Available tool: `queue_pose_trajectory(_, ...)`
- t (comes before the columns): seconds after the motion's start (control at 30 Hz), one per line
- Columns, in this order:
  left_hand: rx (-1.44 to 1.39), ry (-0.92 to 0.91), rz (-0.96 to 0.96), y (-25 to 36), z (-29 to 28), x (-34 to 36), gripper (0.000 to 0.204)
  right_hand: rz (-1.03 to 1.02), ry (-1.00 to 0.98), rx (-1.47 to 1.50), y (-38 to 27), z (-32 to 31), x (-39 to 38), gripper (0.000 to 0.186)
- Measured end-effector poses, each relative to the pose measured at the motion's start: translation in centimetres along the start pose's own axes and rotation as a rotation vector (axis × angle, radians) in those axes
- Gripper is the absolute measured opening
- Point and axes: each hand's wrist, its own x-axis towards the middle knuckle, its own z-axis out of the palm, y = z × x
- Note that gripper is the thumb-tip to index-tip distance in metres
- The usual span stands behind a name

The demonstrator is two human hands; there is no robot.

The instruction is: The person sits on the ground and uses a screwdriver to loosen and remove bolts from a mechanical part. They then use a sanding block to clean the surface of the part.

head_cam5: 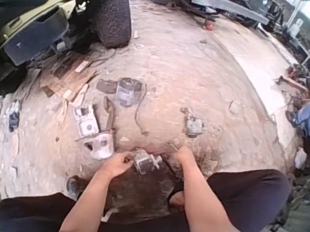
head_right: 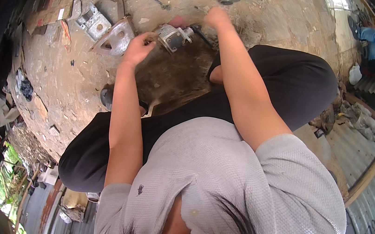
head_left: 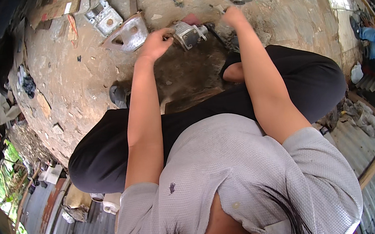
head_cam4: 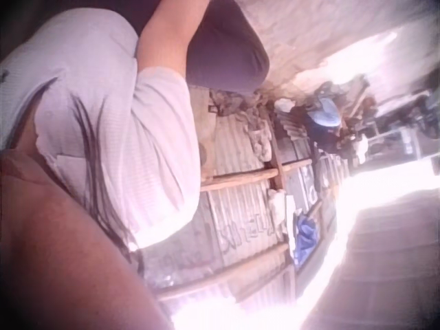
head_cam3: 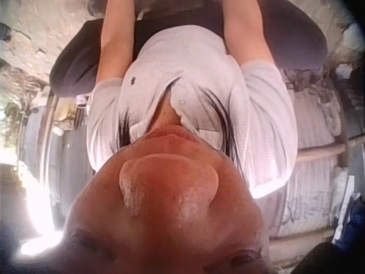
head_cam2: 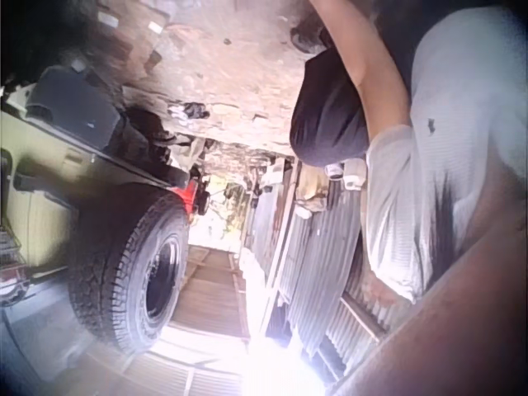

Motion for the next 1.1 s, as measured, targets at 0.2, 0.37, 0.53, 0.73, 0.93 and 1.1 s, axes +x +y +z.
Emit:
queue_pose_trajectory(0.2, 0.469, 0.233, 0.216, 3.6, 5.5, 1.4, 0.05, 0.3, -0.205, 0.128, 2.4, 6.6, -3.4, 0.061)
queue_pose_trajectory(0.37, 0.578, 0.196, 0.194, 4.0, 8.0, 0.9, 0.06, 0.313, -0.118, 0.094, 0.5, 6.7, -4.5, 0.059)
queue_pose_trajectory(0.53, 0.583, 0.154, 0.155, 4.6, 7.6, 0.6, 0.057, 0.203, -0.102, 0.036, 0.1, 8.0, -4.4, 0.051)
queue_pose_trajectory(0.73, 0.566, 0.21, 0.204, 2.8, 7.9, -1.6, 0.052, 0.178, -0.066, 0.059, -0.2, 9.1, -4.7, 0.039)
queue_pose_trajectory(0.93, 0.406, 0.339, 0.131, -0.3, 7.1, -4.2, 0.045, -0.015, 0.057, 0.155, -2.9, 5.4, -4.8, 0.048)
queue_pose_trajectory(1.1, 0.215, 0.105, 0.03, -4.1, 2.2, -6.4, 0.052, -0.37, -0.086, -0.04, -10.3, -1.3, -6.4, 0.041)
